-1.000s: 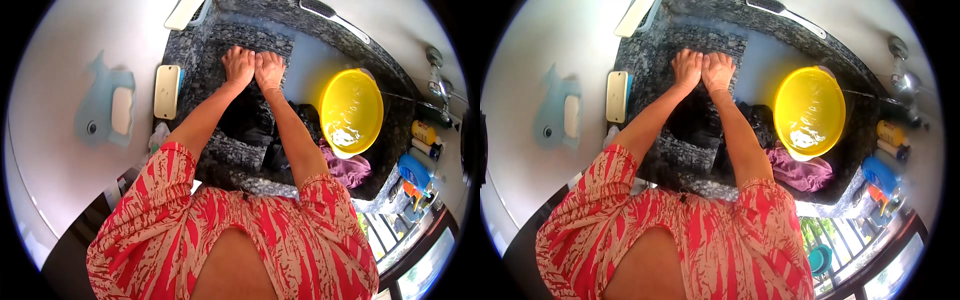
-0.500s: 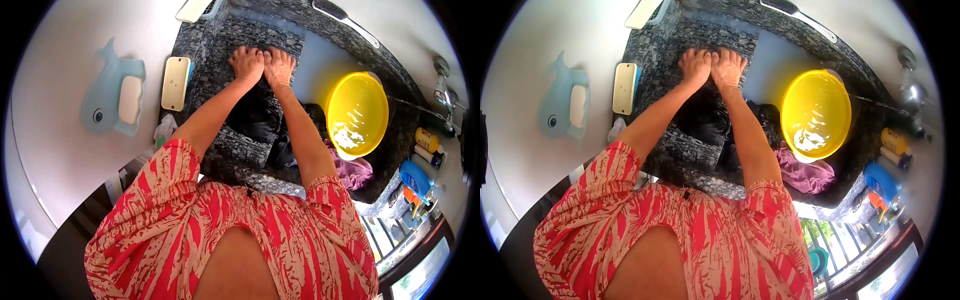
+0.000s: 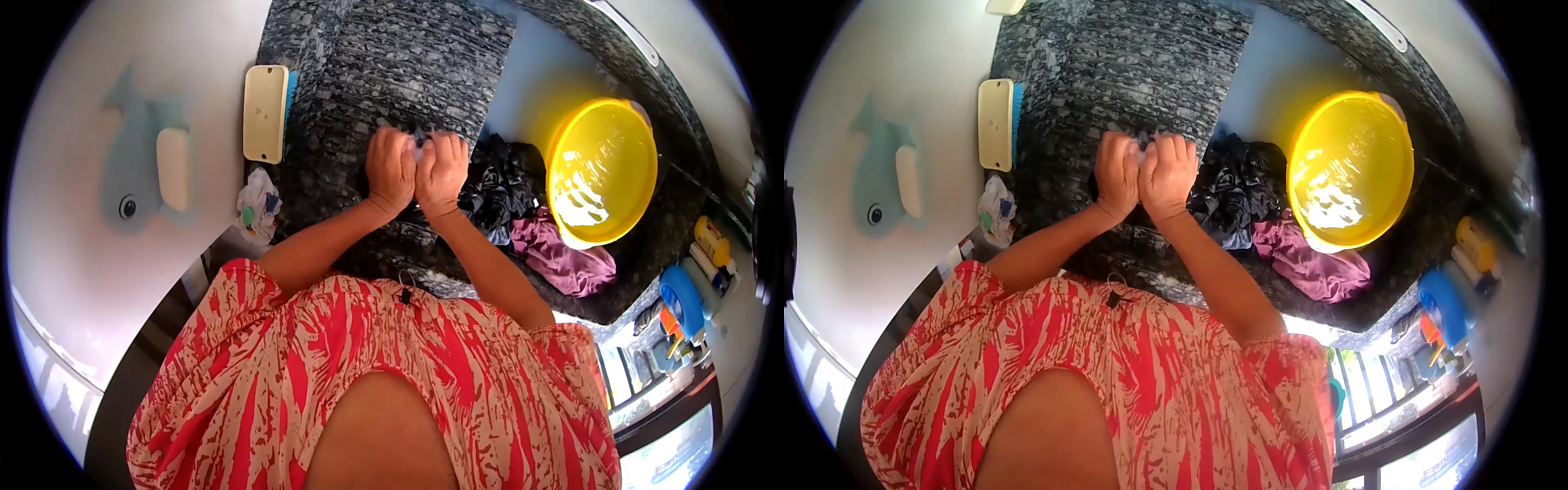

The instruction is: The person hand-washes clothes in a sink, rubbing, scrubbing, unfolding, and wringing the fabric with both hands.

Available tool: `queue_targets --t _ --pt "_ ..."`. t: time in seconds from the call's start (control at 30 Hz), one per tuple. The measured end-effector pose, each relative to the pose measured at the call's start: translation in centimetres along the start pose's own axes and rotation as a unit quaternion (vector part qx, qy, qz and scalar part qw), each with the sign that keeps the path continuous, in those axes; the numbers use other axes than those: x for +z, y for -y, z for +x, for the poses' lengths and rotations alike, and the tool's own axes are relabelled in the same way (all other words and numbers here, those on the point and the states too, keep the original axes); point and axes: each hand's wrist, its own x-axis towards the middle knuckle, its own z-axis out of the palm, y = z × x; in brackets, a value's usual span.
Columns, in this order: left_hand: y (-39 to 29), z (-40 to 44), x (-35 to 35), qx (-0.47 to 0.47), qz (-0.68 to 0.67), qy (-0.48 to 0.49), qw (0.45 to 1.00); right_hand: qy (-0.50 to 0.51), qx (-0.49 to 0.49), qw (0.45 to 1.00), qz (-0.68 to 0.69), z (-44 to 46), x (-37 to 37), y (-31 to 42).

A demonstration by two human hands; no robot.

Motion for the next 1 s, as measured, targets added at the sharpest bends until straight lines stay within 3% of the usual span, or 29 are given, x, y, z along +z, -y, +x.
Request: queue_targets --t 0.27,0.43,0.6,0.73,0.8,0.83,0.93,1.0 --pt "0.9 2.3 0.4 0.001 -0.015 0.039 0.999 0.079 -0.101 0.991 0.039 3.8 -0.1 -1.9" --pt "1.4 2.9 0.5 -0.024 -0.003 0.077 0.997 0.191 -0.180 0.961 0.089 6.7 -0.3 -3.6" --pt "1.9 4.5 0.4 0.032 0.017 0.084 0.996 0.270 -0.228 0.931 0.096 9.1 -0.1 -4.8" --pt "1.6 5.1 0.3 0.073 0.052 0.077 0.993 0.177 -0.218 0.958 0.051 8.2 -0.1 -4.6" --pt "1.0 5.3 0.2 0.087 0.080 0.071 0.990 0.122 -0.163 0.979 0.014 7.3 -0.6 -3.9" --pt "1.2 5.2 0.1 0.060 0.122 0.116 0.984 0.087 -0.121 0.989 -0.010 6.7 -0.5 -3.4" --pt "-0.9 4.5 0.4 -0.092 0.128 0.047 0.986 0.000 0.013 0.999 -0.043 4.8 0.1 -2.3" --pt "-1.5 2.8 -0.3 -0.144 0.042 -0.030 0.988 -0.045 0.080 0.996 -0.007 3.3 -0.5 -2.2"
